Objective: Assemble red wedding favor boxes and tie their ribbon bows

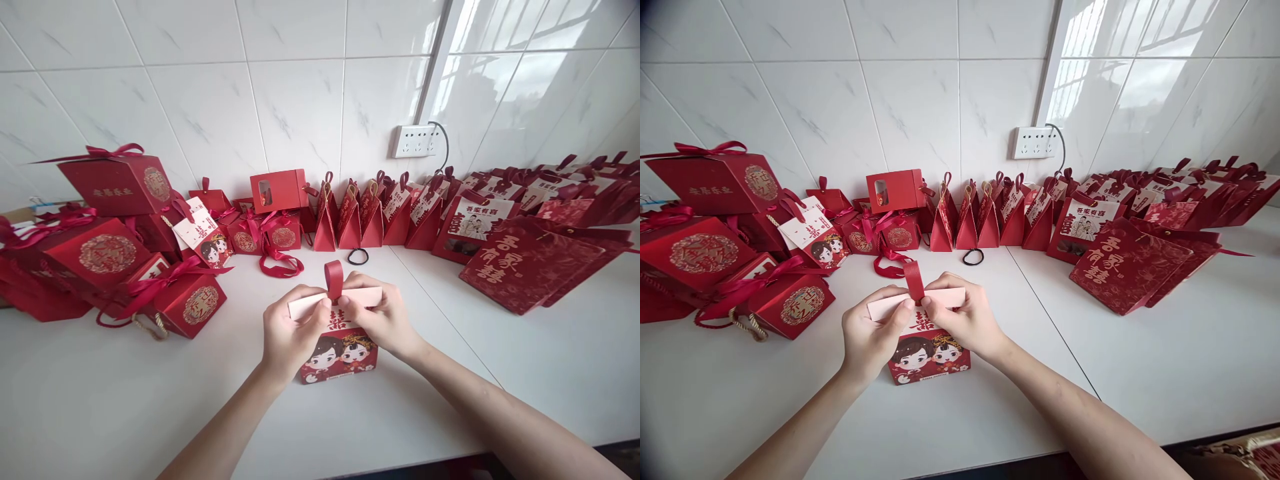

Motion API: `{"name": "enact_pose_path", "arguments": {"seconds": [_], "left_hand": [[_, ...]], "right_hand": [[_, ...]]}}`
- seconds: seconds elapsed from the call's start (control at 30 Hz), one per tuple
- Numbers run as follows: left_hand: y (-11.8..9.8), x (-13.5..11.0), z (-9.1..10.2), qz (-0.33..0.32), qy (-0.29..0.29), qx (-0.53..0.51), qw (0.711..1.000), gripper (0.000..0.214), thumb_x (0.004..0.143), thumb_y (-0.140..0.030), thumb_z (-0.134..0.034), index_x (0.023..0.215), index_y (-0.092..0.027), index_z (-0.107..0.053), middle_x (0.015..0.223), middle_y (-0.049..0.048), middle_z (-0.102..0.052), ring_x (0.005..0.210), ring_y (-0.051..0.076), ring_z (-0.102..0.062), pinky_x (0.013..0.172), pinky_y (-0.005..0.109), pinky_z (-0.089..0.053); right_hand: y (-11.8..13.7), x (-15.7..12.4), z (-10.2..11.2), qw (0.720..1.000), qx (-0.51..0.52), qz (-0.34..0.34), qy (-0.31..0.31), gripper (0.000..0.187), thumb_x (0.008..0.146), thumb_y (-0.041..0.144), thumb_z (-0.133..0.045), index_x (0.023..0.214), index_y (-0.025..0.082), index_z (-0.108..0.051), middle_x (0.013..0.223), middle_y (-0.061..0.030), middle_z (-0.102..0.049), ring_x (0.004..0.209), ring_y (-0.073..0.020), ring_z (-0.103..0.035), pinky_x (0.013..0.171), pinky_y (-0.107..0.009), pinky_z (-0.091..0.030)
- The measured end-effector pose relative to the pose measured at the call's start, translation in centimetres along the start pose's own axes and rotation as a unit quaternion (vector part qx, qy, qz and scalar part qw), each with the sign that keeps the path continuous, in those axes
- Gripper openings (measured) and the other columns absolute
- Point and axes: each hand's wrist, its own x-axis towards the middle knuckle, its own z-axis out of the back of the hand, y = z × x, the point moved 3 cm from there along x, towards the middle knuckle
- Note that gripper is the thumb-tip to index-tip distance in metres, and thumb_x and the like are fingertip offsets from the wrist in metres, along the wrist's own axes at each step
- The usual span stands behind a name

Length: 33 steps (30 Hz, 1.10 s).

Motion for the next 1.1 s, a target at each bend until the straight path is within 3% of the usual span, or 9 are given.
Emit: {"name": "enact_pose_path", "arguments": {"seconds": [0.23,0.57,1.1], "left_hand": [[0.05,-0.07,0.08,-0.005,0.002,-0.001,1.000,0.018,0.080,-0.030,-0.059,0.071,-0.015,-0.065,0.062,-0.0001,-0.064,0.056,0.011,-0.057,0.053,0.018,-0.046],[-0.04,0.08,-0.26,-0.009,0.027,-0.065,0.997,0.007,0.076,-0.024,-0.067,0.077,-0.018,-0.065,0.070,-0.0027,-0.067,0.063,0.009,-0.062,0.059,0.014,-0.049],[-0.38,0.26,-0.15,0.002,0.029,-0.019,0.999,0.013,0.079,-0.027,-0.062,0.075,-0.014,-0.064,0.065,-0.0012,-0.064,0.060,0.008,-0.059,0.056,0.012,-0.047]], "right_hand": [[0.29,0.06,0.04,1.000,0.004,-0.005,-0.004,0.010,0.073,0.022,-0.056,0.064,0.018,-0.058,0.062,0.0016,-0.053,0.050,-0.0082,-0.043,0.046,-0.021,-0.036],[-0.32,-0.30,0.05,0.999,0.042,-0.007,0.016,0.018,0.080,0.033,-0.058,0.075,0.016,-0.061,0.066,-0.0001,-0.055,0.056,-0.0098,-0.046,0.051,-0.022,-0.038],[-0.09,0.06,0.01,1.000,0.007,-0.009,-0.004,0.013,0.075,0.025,-0.058,0.067,0.015,-0.060,0.064,0.0003,-0.055,0.053,-0.0079,-0.045,0.048,-0.020,-0.038]]}}
